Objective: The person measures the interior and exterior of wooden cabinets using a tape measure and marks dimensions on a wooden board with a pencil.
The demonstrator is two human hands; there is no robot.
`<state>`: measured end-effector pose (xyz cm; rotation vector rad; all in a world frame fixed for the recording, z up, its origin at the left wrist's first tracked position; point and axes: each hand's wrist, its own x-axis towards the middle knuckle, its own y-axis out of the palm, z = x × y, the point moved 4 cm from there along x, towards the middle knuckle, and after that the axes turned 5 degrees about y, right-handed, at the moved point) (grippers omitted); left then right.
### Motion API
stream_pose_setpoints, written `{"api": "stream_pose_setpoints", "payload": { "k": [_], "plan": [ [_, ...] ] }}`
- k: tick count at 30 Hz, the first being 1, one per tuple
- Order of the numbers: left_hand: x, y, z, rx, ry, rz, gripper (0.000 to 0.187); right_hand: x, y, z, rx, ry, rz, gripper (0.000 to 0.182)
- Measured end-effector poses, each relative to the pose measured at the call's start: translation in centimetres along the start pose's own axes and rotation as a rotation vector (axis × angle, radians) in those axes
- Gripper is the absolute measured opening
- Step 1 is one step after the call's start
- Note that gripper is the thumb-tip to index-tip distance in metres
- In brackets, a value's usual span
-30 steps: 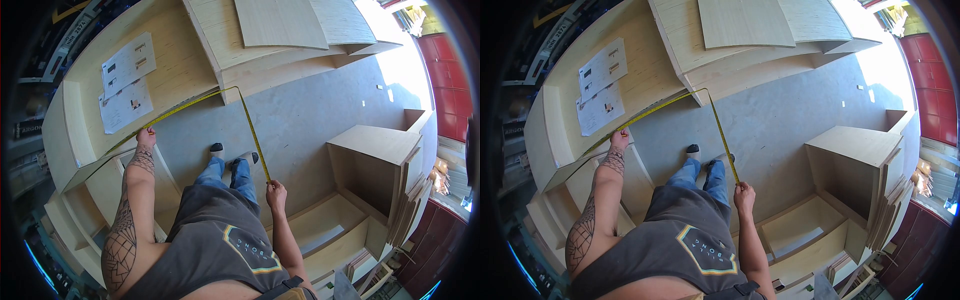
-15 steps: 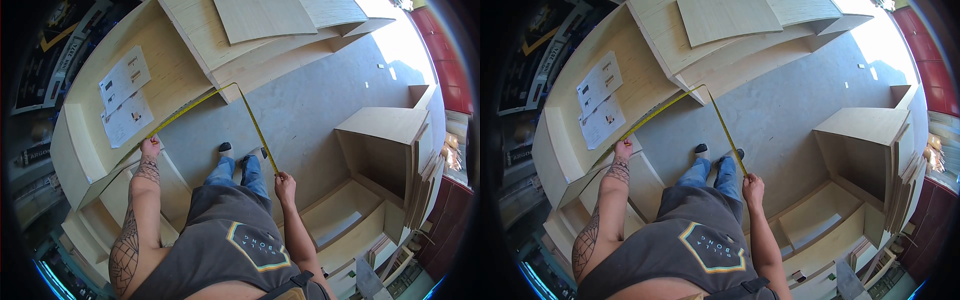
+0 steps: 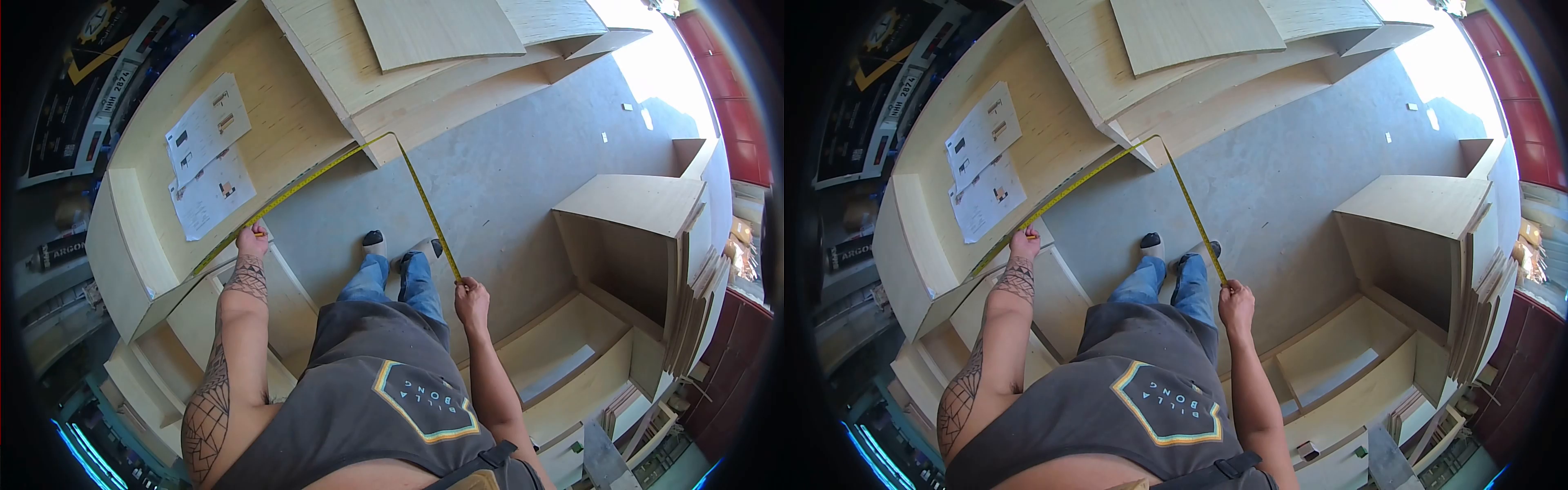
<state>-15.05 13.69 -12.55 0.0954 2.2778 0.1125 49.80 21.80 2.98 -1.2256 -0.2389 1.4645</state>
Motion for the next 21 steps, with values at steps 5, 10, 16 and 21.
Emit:
{"api": "stream_pose_setpoints", "payload": {
  "k": [5,10,16,21],
  "plan": [
    [-0.3,0.1,-0.1,0.007,-0.019,0.023,0.017,0.3,0.1,-0.3,-0.006,-0.007,-0.006,0.024],
    [-1.0,0.4,-0.2,0.022,-0.008,-0.002,0.017,0.1,0.2,-0.2,-0.008,0.012,-0.004,0.024],
    [-1.1,0.5,-0.5,0.012,-0.016,-0.011,0.020,0.2,0.5,-0.3,-0.018,0.002,0.009,0.024],
    [-1.7,0.8,-0.6,0.039,0.012,-0.042,0.021,0.4,0.4,-0.2,-0.003,-0.017,0.007,0.024]
  ]
}}
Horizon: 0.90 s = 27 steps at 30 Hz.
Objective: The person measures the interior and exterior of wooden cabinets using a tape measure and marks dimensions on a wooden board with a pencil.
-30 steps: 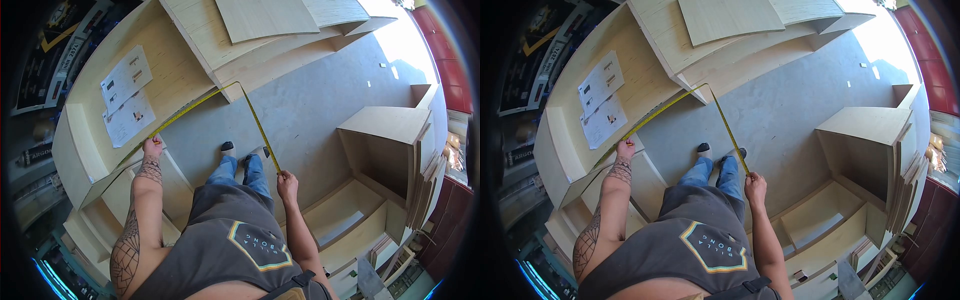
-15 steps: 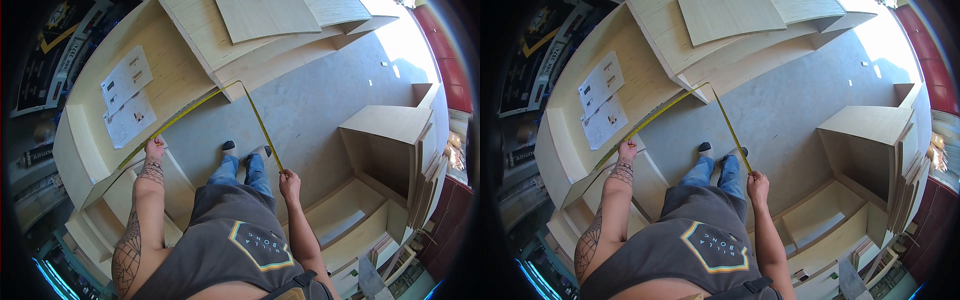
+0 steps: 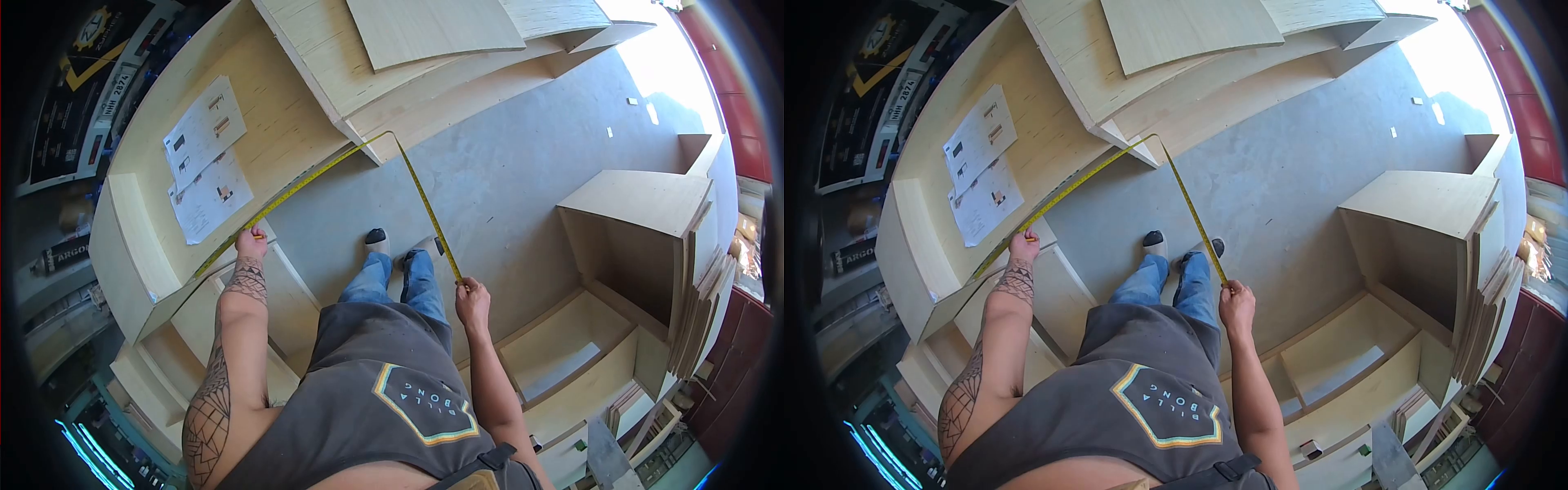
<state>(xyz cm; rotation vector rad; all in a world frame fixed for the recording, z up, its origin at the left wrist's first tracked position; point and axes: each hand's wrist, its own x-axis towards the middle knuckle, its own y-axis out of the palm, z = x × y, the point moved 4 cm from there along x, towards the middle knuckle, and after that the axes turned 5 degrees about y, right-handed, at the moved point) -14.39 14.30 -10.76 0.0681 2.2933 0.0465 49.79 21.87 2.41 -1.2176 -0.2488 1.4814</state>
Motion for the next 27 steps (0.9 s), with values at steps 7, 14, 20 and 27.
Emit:
{"api": "stream_pose_setpoints", "payload": {
  "k": [7,14,20,27],
  "plan": [
    [0.8,-0.3,0.3,-0.014,0.001,-0.008,0.022,0.6,-0.3,-0.4,-0.007,0.053,0.043,0.025],
    [1.2,-0.6,0.4,-0.035,-0.002,-0.003,0.020,1.2,-0.7,-0.9,-0.033,0.036,0.057,0.026],
    [2.0,-0.9,0.6,-0.066,0.014,-0.003,0.019,1.5,-1.1,-0.8,-0.069,-0.003,0.070,0.028],
    [1.4,-0.5,0.7,-0.085,0.061,-0.007,0.017,2.3,-2.0,-1.1,-0.079,-0.054,0.053,0.025]
  ]
}}
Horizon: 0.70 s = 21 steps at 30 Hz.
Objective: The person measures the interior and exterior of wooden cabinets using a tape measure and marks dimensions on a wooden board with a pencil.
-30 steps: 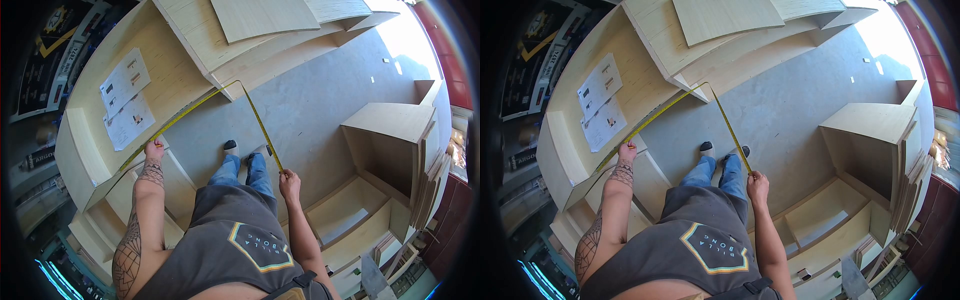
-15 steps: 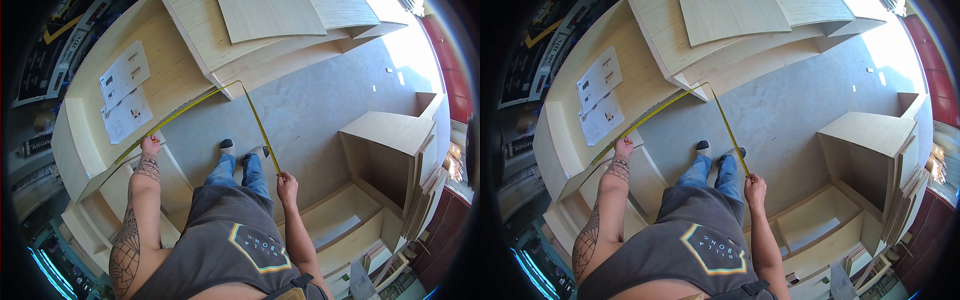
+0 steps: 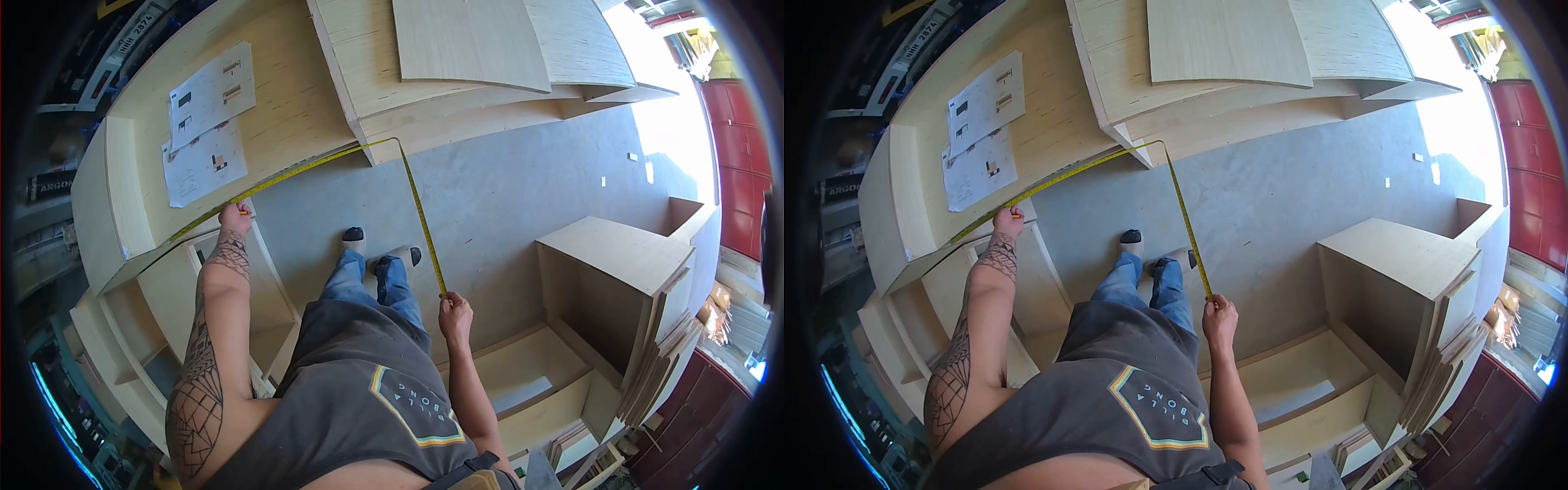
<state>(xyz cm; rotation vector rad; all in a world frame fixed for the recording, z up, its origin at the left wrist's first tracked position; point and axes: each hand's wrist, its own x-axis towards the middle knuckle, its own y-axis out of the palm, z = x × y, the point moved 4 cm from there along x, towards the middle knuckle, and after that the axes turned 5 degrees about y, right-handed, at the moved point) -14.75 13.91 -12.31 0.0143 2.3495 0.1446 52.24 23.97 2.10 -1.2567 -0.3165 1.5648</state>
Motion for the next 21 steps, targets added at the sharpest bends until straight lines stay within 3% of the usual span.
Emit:
{"api": "stream_pose_setpoints", "payload": {
  "k": [21],
  "plan": [
    [0.2,-0.1,0.7,-0.028,0.037,0.027,0.012,1.6,-1.9,-0.8,-0.062,-0.053,0.015,0.030]
  ]
}}
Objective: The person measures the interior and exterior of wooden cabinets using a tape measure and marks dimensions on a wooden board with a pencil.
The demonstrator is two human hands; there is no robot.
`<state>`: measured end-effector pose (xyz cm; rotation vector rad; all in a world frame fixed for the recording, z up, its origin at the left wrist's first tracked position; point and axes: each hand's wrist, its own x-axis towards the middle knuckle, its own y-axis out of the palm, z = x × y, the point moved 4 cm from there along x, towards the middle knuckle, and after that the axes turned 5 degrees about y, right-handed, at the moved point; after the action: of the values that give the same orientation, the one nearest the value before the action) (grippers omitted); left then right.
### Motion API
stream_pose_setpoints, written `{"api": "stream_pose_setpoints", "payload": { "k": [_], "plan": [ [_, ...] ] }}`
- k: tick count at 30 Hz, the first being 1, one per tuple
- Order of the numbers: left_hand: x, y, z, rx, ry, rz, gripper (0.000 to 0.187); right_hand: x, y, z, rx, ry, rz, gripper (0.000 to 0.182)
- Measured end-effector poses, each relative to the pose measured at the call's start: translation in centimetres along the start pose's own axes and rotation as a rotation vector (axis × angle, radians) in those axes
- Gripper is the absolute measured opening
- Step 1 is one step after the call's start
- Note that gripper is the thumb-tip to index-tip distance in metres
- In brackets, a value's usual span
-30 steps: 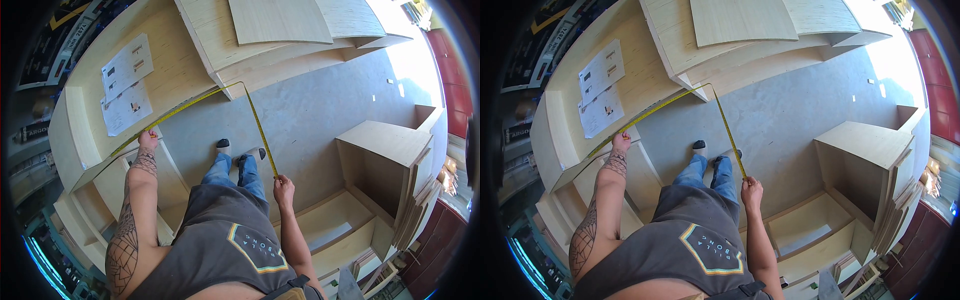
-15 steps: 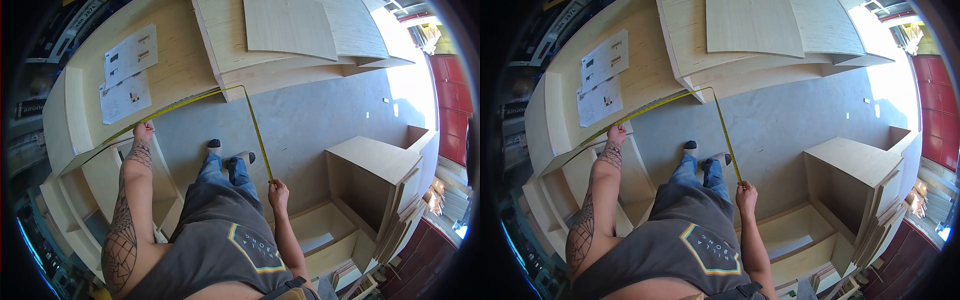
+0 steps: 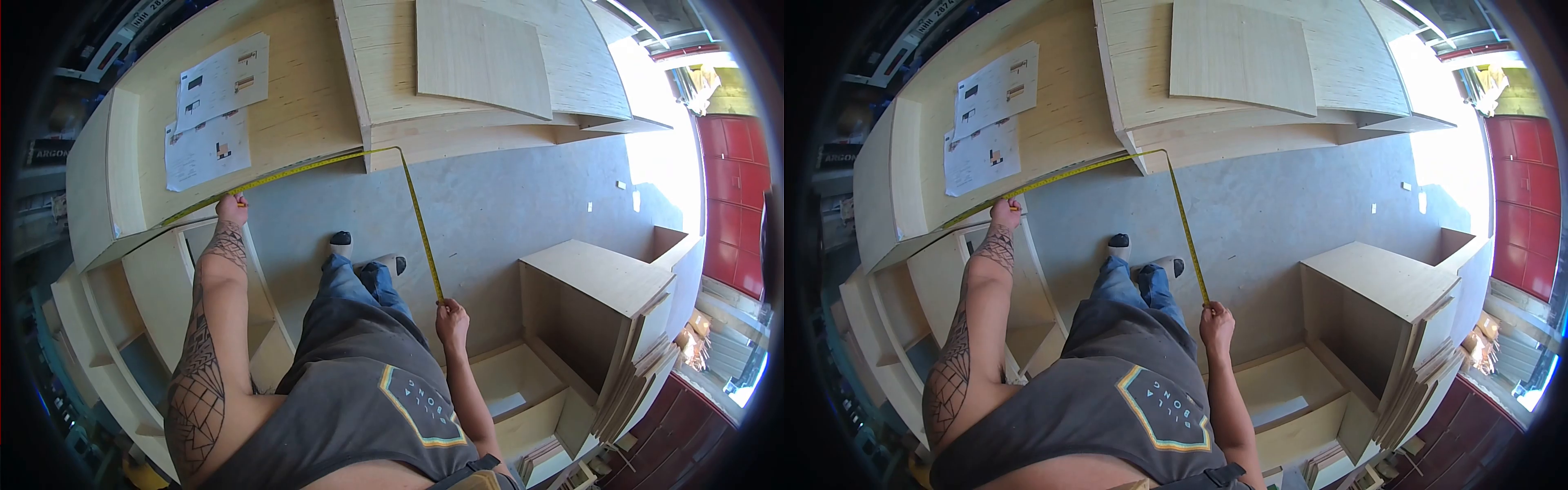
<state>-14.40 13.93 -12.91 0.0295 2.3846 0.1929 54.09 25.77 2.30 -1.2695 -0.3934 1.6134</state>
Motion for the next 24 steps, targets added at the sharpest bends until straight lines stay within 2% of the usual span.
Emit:
{"api": "stream_pose_setpoints", "payload": {
  "k": [11,24],
  "plan": [
    [2.8,-1.7,1.2,-0.034,-0.024,-0.034,0.013,-0.2,0.1,0.4,-0.050,-0.004,-0.014,0.029],
    [1.4,-1.3,0.8,-0.026,0.001,-0.040,0.011,-0.4,-0.1,1.0,-0.049,0.027,-0.012,0.029]
  ]
}}
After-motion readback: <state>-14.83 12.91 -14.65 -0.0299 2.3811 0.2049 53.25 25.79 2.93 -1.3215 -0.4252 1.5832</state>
